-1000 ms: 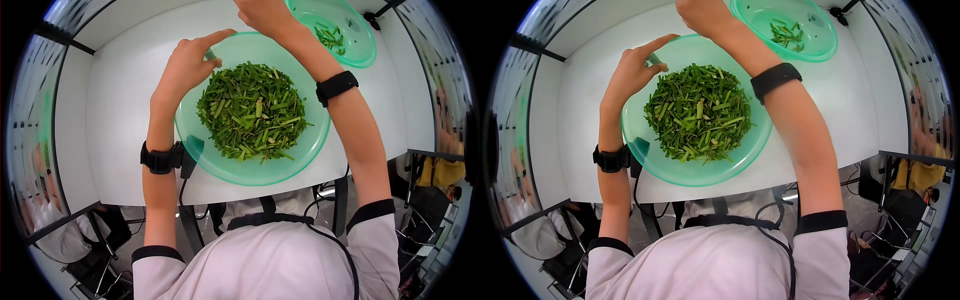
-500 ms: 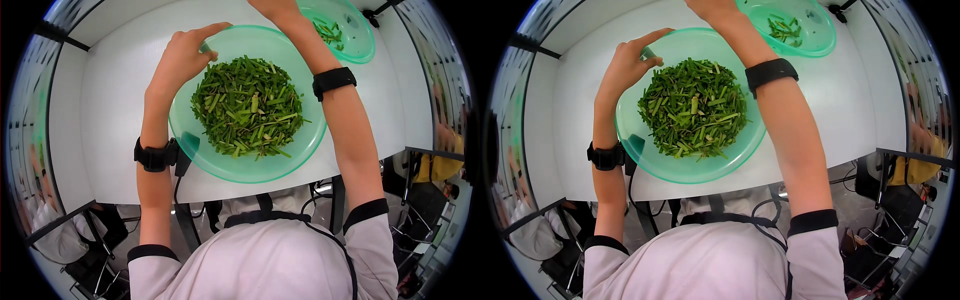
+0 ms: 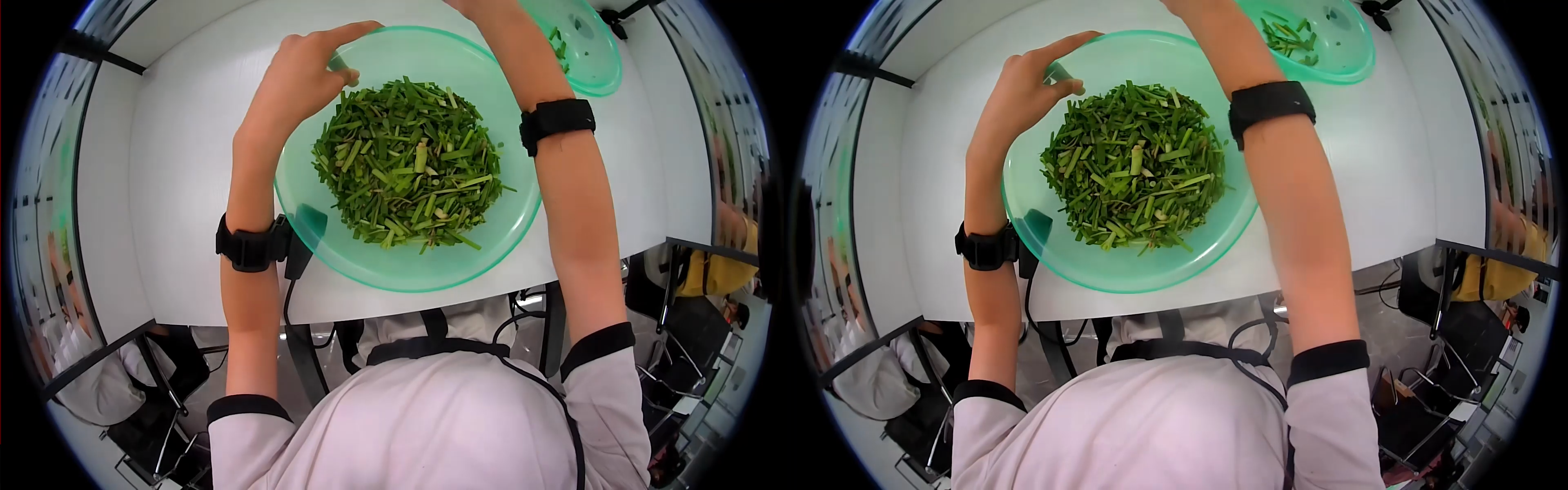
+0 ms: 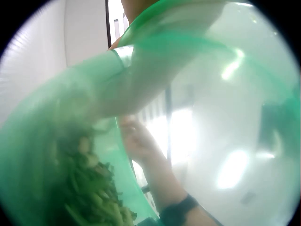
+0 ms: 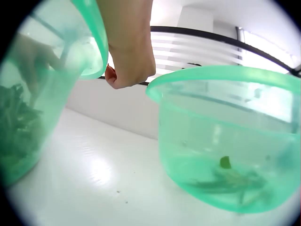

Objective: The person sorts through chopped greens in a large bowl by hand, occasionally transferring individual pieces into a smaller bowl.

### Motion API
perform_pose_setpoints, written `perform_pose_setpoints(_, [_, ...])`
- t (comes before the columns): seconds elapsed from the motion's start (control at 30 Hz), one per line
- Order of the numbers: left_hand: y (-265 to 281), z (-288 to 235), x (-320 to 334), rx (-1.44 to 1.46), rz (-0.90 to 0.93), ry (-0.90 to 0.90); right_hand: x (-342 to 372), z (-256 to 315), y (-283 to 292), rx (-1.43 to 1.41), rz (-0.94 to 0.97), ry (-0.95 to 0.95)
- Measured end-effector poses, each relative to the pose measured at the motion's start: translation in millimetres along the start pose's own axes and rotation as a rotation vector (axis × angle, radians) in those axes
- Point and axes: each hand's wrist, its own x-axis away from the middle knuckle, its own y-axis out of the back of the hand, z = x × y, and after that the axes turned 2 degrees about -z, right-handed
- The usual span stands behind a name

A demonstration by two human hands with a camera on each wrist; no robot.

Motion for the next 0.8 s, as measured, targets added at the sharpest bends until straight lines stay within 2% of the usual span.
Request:
perform_pose_setpoints(0.03, [0.5,0.4,-0.5,0.003,0.005,0.000,3.5,2.2,1.8,-0.033,0.026,0.008])
perform_pose_setpoints(0.3, [2.5,0.6,1.6,0.007,0.036,0.024,48.3,23.3,21.6,0.264,0.124,0.041])
perform_pose_setpoints(0.47, [5.8,-10.3,5.6,-0.051,0.061,0.096,96.9,63.2,6.2,0.363,0.249,0.092])
perform_pose_setpoints(0.6, [8.5,-17.8,8.4,-0.060,0.089,0.128,122.8,73.4,-3.5,0.066,0.423,0.071])
perform_pose_setpoints(0.67, [10.8,-23.2,8.4,-0.078,0.106,0.147,129.4,74.2,-6.0,0.208,0.462,0.008])
perform_pose_setpoints(0.7, [11.2,-25.6,8.7,-0.094,0.104,0.152,132.4,70.3,-8.8,0.141,0.465,-0.006])
perform_pose_setpoints(0.8, [10.3,-26.2,7.8,-0.083,0.086,0.124,137.7,64.3,-3.1,0.412,0.618,0.129])
